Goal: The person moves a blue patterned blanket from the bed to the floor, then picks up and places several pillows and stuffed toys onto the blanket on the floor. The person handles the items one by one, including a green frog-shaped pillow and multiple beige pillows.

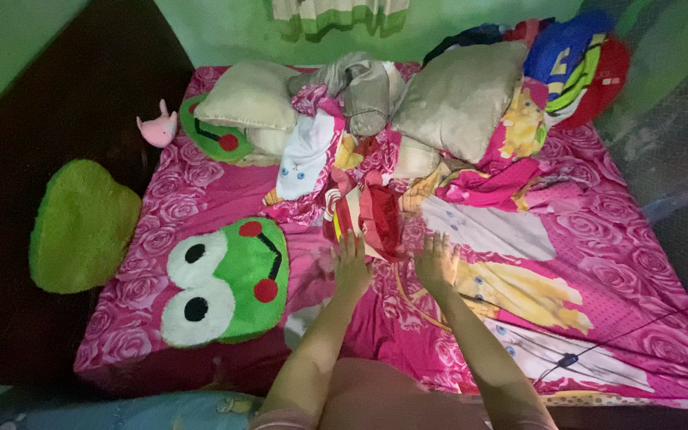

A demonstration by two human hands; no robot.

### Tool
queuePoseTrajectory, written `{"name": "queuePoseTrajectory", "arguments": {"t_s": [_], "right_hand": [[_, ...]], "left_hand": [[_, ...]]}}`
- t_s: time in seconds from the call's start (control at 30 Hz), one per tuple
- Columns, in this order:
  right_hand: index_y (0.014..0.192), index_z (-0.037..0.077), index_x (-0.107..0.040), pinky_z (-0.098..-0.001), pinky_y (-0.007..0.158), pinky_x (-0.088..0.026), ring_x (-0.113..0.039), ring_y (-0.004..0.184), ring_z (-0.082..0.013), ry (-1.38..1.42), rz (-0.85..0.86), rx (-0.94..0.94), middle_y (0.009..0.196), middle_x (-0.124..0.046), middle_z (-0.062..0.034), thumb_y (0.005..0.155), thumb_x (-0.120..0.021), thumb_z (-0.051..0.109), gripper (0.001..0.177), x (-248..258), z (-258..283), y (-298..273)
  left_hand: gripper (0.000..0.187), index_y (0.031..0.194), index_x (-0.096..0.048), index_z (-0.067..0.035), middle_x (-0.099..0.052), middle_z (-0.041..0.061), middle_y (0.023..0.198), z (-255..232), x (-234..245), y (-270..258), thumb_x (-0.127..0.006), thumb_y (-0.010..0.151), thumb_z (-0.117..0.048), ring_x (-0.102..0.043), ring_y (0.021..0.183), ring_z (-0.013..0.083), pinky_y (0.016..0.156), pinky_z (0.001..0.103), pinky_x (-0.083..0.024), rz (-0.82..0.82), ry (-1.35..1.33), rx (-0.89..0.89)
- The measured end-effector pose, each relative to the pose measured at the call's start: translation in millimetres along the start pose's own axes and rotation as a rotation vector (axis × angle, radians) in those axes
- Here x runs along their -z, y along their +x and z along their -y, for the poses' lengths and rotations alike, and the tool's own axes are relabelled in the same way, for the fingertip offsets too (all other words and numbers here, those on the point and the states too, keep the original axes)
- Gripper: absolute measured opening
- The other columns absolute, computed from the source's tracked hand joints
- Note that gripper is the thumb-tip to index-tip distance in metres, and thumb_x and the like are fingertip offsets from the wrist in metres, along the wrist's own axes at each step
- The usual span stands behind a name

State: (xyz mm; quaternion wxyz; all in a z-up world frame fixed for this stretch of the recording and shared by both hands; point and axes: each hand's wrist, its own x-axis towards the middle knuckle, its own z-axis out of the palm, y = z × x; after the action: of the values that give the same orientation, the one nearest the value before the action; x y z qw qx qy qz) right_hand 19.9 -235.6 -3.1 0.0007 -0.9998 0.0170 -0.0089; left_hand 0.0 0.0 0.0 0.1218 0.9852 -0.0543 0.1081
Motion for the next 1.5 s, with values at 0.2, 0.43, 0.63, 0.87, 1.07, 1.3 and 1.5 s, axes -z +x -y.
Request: {"name": "queuePoseTrajectory", "arguments": {"t_s": [0.2, 0.43, 0.63, 0.87, 1.07, 1.3, 1.5], "right_hand": [[0.157, 0.014, -0.033, -0.0571, 0.122, -0.016, -0.015, 0.156, -0.0292, 0.033, -0.019, -0.022, 0.165, -0.027, -0.01, 0.095, -0.056, 0.048, 0.074, 10.5, 0.2, -5.3], [0.157, 0.014, -0.035, -0.0571, 0.123, -0.017, -0.016, 0.156, -0.029, 0.092, -0.04, -0.045, 0.165, -0.03, -0.0096, 0.094, -0.058, 0.047, 0.075, 6.1, -0.8, -8.3], [0.156, 0.013, -0.034, -0.058, 0.121, -0.015, -0.014, 0.155, -0.0292, 0.046, -0.073, -0.017, 0.165, -0.027, -0.011, 0.094, -0.055, 0.049, 0.075, -0.8, -1.2, -4.7], [0.157, 0.013, -0.034, -0.0589, 0.121, -0.017, -0.016, 0.156, -0.0298, 0.047, -0.094, 0.001, 0.165, -0.029, -0.0108, 0.093, -0.057, 0.048, 0.077, 5.2, 10.7, -9.3], [0.156, 0.012, -0.036, -0.0607, 0.12, -0.02, -0.019, 0.155, -0.031, 0.046, -0.097, 0.028, 0.162, -0.033, -0.0126, 0.095, -0.056, 0.044, 0.072, 9.1, 23.6, -12.1], [0.156, 0.012, -0.037, -0.0625, 0.119, -0.023, -0.02, 0.157, -0.0313, 0.108, -0.134, 0.008, 0.162, -0.035, -0.013, 0.093, -0.056, 0.039, 0.071, 21.2, 46.9, -26.4], [0.156, 0.01, -0.037, -0.0624, 0.12, -0.022, -0.024, 0.155, -0.0331, 0.114, -0.164, 0.045, 0.162, -0.036, -0.0157, 0.095, -0.054, 0.045, 0.072, 23.5, 65.7, -47.2]], "left_hand": [[0.097, 0.16, -0.022, -0.009, -0.012, 0.017, 0.168, -11.0, 15.5, 3.0, -0.075, 0.084, -0.037, -0.016, 0.155, 0.0373, 0.121, 0.063, -0.013, 0.025, -0.027, -0.004], [0.092, 0.159, -0.023, -0.007, -0.013, 0.017, 0.17, -17.0, 15.4, 4.7, -0.073, 0.088, -0.037, -0.016, 0.156, 0.0382, 0.121, 0.062, -0.016, 0.042, -0.071, -0.03], [0.09, 0.159, -0.025, -0.006, -0.015, 0.018, 0.168, -21.7, 11.1, 11.7, -0.07, 0.088, -0.038, -0.017, 0.154, 0.0387, 0.12, 0.063, -0.017, 0.044, -0.079, -0.053], [0.089, 0.16, -0.024, -0.005, -0.014, 0.02, 0.169, -16.5, 10.9, 10.0, -0.068, 0.092, -0.042, -0.016, 0.156, 0.0403, 0.124, 0.063, -0.014, 0.0, -0.054, -0.083], [0.094, 0.161, -0.02, -0.005, -0.014, 0.022, 0.168, -7.5, 19.9, 13.0, -0.068, 0.09, -0.043, -0.015, 0.154, 0.0433, 0.12, 0.066, -0.011, -0.021, -0.08, -0.069], [0.091, 0.16, -0.024, -0.001, -0.022, 0.026, 0.164, -0.1, 19.7, 4.6, -0.061, 0.095, -0.053, -0.02, 0.153, 0.0452, 0.12, 0.067, -0.013, -0.107, -0.232, -0.164], [0.083, 0.155, -0.034, 0.001, -0.024, 0.029, 0.164, -6.9, 12.2, -14.2, -0.062, 0.097, -0.052, -0.022, 0.15, 0.0506, 0.117, 0.069, -0.015, -0.167, -0.159, -0.167]]}}
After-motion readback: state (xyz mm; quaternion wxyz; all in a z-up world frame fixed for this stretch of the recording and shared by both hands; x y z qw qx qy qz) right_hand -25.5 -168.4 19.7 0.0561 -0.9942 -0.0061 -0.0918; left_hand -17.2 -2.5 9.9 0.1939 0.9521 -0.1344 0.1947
